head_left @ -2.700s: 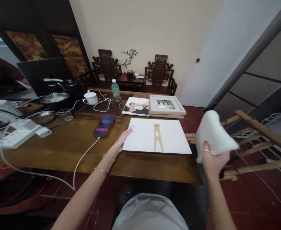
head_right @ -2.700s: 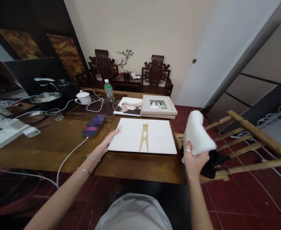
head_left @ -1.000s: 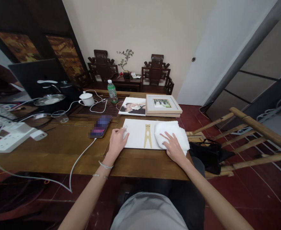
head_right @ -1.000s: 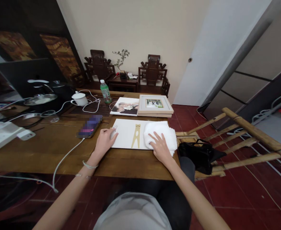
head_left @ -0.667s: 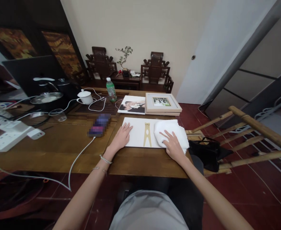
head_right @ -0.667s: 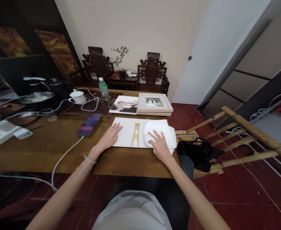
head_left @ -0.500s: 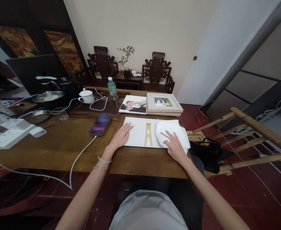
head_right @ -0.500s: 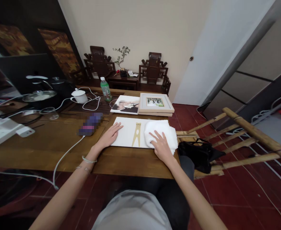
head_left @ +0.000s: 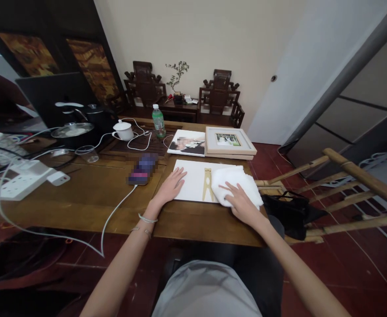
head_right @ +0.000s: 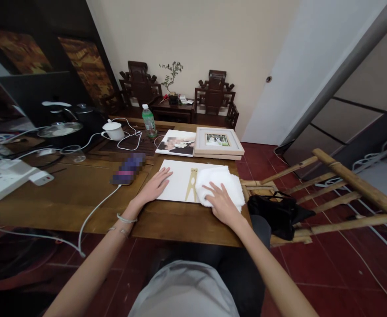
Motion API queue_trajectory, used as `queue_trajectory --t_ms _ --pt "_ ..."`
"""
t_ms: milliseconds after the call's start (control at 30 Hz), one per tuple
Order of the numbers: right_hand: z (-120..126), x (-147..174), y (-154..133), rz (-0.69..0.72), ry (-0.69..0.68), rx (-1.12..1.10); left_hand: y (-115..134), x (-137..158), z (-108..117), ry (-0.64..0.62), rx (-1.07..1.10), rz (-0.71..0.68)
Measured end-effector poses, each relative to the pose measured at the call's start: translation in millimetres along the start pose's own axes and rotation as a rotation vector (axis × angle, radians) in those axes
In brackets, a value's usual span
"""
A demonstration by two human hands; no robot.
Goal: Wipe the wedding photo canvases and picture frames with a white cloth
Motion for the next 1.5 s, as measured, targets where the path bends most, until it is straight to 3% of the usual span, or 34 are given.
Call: queue_trajectory --t_ms 167,300,400,600,733,833,1033,1167,1300,1500 --pt "-18.2 -54.5 38.2 -0.086 -0.066 0.031 -3.5 -0.4 0.0 0.001 -0.010 0.000" --pt "-23.4 -70.0 43.9 -0.111 -0.056 0.064 -5.3 -0.4 -0.8 0.013 -0.029 -0.011" --pt "-18.6 -52.3 26.6 -0.078 -0.054 0.097 -4.7 -0.6 -1.5 0.019 -0.031 -0.019" --pt "12.7 16.0 -21.7 0.017 -0.082 0.037 -1.7 -0.9 -1.5 0.002 -0.079 -0.010" --pt "23.3 30.3 -22.4 0.026 -0.107 -0.005 -1.8 -1.0 -0.7 -0.015 -0.110 -0.031" --pt "17.9 10.5 -1.1 -0.018 -0.102 0.005 -3.6 -1.0 -0.4 -0.022 -0.110 -0.026" --pt "-1.3 -63.7 54.2 -0.128 -0.113 0.074 -4.4 0.4 0.4 -0.018 -0.088 -0.027" --pt "-7.6 -86.8 65.5 -0.160 -0.075 0.089 -4.5 0.7 0.7 0.001 -0.073 -0.029" --pt "-10.5 -64.1 46.0 -0.137 -0.032 0.067 -4.6 0.2 -0.5 0.017 -0.064 -0.034" --pt "6.6 14.1 -10.0 0.000 -0.026 -0.020 -3.7 0.2 -1.8 0.007 -0.074 -0.020"
Point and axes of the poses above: each hand's wrist, its own x-axis away from the middle knuckle, its own z-axis out of the back of the hand, y = z × x, the point moved 4 cm from there along -x, towards the middle knuckle, and after that the axes turned 15 degrees about x, right-handed, at the moved point
